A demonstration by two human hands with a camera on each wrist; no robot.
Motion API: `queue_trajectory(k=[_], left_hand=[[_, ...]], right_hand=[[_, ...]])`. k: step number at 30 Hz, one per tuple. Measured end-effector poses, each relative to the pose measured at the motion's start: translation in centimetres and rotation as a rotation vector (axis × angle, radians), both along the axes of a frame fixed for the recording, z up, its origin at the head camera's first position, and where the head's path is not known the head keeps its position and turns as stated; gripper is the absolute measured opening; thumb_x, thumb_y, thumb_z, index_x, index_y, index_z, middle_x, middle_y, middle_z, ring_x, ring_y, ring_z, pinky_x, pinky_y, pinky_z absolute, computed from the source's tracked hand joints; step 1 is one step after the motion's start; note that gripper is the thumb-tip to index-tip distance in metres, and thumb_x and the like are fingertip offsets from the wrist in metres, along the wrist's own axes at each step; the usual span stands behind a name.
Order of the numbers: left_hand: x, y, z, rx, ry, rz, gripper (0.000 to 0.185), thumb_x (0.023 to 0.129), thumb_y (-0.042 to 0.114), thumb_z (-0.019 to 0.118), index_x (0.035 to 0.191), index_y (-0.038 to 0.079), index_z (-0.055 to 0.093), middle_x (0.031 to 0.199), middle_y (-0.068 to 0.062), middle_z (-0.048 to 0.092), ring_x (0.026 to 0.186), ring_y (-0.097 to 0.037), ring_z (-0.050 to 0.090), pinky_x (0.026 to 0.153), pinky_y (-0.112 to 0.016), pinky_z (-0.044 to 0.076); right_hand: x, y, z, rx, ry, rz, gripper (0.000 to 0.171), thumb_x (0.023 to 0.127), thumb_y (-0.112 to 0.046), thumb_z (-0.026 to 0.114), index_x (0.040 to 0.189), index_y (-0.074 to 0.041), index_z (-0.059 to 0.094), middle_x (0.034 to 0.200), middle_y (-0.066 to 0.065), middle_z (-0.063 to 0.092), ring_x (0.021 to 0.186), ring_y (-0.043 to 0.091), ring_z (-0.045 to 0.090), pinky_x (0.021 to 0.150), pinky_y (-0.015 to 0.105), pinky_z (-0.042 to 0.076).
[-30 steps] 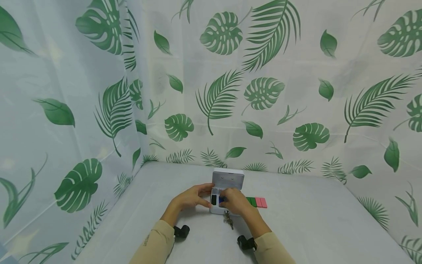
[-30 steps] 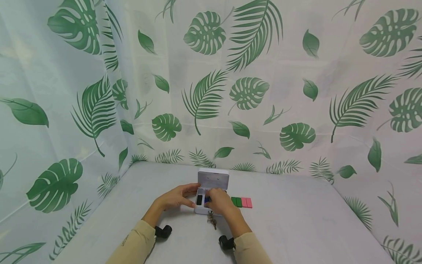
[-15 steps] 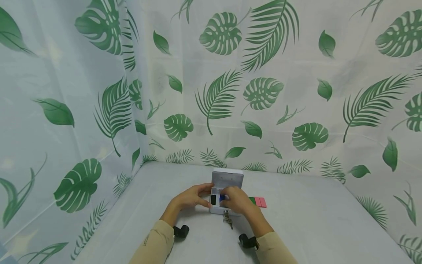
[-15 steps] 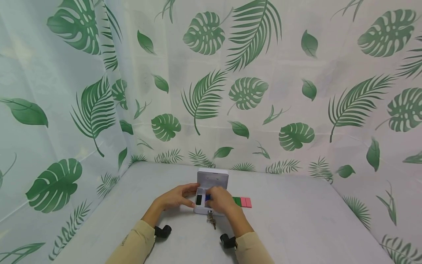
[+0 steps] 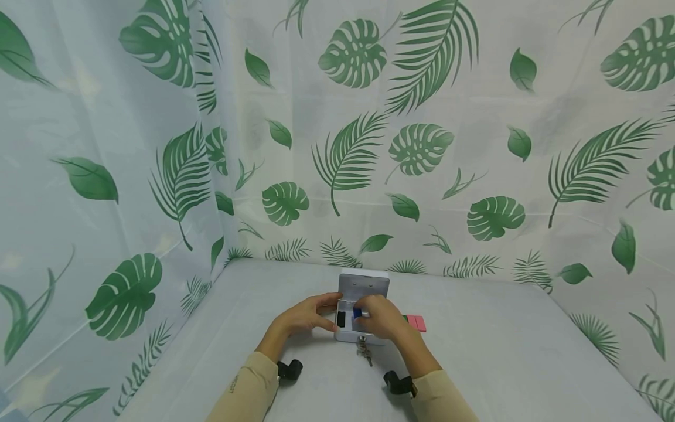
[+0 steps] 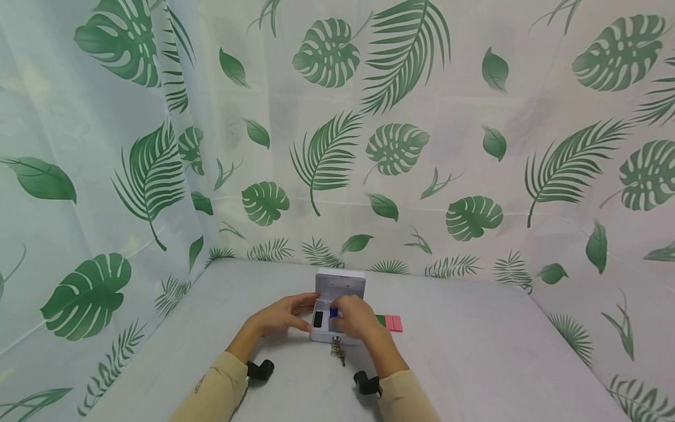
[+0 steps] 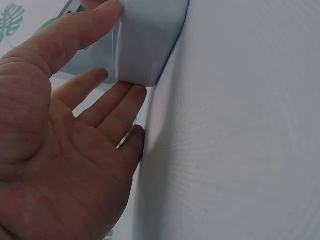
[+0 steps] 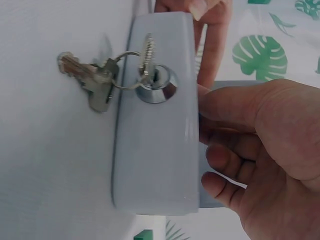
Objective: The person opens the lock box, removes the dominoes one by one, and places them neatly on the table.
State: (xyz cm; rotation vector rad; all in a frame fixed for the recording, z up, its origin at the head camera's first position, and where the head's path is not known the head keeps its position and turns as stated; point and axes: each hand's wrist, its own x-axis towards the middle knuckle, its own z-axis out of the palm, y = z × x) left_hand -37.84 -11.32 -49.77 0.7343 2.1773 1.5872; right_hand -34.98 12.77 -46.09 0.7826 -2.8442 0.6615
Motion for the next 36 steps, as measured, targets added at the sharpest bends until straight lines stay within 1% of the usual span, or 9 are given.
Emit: queue_trajectory(k=[3,9,15,19,22,27,36], left_hand=[[-0.1,0.0,0.0,0.0,-0.003,0.0,0.091,0.084,0.009,0.085,0.162,0.013,0.038,0.165,-0.01,0.041,0.154,-0.029,0.039,0.126,-0.052,0.03],[-0.1,-0.1,-0.1,0.002,0.014,-0.011,0.091,0.085,0.009,0.085,0.162,0.012,0.037,0.166,-0.01,0.04,0.154,-0.031,0.039,0.125,-0.053,0.031],[-0.1,0.0,-0.2,0.009,0.013,-0.013,0.09,0.085,0.008,0.085,0.162,0.011,0.037,0.166,-0.012,0.041,0.154,-0.032,0.039,0.125,-0.053,0.031],[-0.1,0.0,-0.1,0.018,0.009,-0.014,0.09,0.085,0.007,0.084,0.162,0.01,0.037,0.166,-0.013,0.04,0.154,-0.033,0.038,0.126,-0.053,0.03],[-0.1,0.0,-0.1,0.022,0.01,-0.011,0.09,0.085,0.007,0.084,0.162,0.009,0.037,0.166,-0.014,0.04,0.154,-0.033,0.038,0.126,-0.054,0.029],[-0.1,0.0,-0.1,0.015,0.008,-0.009,0.09,0.085,0.008,0.085,0.162,0.01,0.038,0.166,-0.011,0.041,0.153,-0.032,0.039,0.126,-0.053,0.029],[-0.1,-0.1,-0.2,0.017,0.004,-0.004,0.09,0.085,0.009,0.085,0.161,0.01,0.038,0.165,-0.013,0.041,0.154,-0.033,0.039,0.126,-0.054,0.03]], right_hand=[[0.1,0.1,0.3,-0.003,0.014,-0.005,0.024,0.088,-0.007,0.08,0.111,0.0,0.077,0.109,0.011,0.077,0.107,0.032,0.072,0.097,0.053,0.057],[0.4,0.2,0.9,-0.021,0.021,-0.026,0.024,0.089,-0.009,0.08,0.112,-0.001,0.077,0.112,0.012,0.077,0.111,0.033,0.071,0.101,0.054,0.055],[0.4,0.6,1.1,-0.029,0.006,-0.054,0.024,0.09,-0.011,0.08,0.113,-0.003,0.077,0.113,0.009,0.077,0.113,0.031,0.07,0.102,0.053,0.054],[0.3,0.9,1.2,-0.025,0.014,-0.065,0.025,0.09,-0.013,0.08,0.114,-0.004,0.077,0.114,0.009,0.077,0.113,0.031,0.071,0.101,0.053,0.055],[0.3,1.1,1.4,-0.024,0.017,-0.059,0.027,0.09,-0.013,0.08,0.115,-0.003,0.077,0.115,0.01,0.077,0.114,0.032,0.07,0.101,0.053,0.055],[0.2,1.6,1.6,-0.029,0.033,-0.045,0.026,0.088,-0.01,0.081,0.112,-0.002,0.077,0.112,0.01,0.077,0.111,0.032,0.071,0.099,0.053,0.055],[0.1,2.1,1.8,-0.046,0.025,-0.08,0.026,0.088,-0.01,0.082,0.112,-0.003,0.077,0.111,0.009,0.077,0.109,0.031,0.071,0.098,0.052,0.056]])
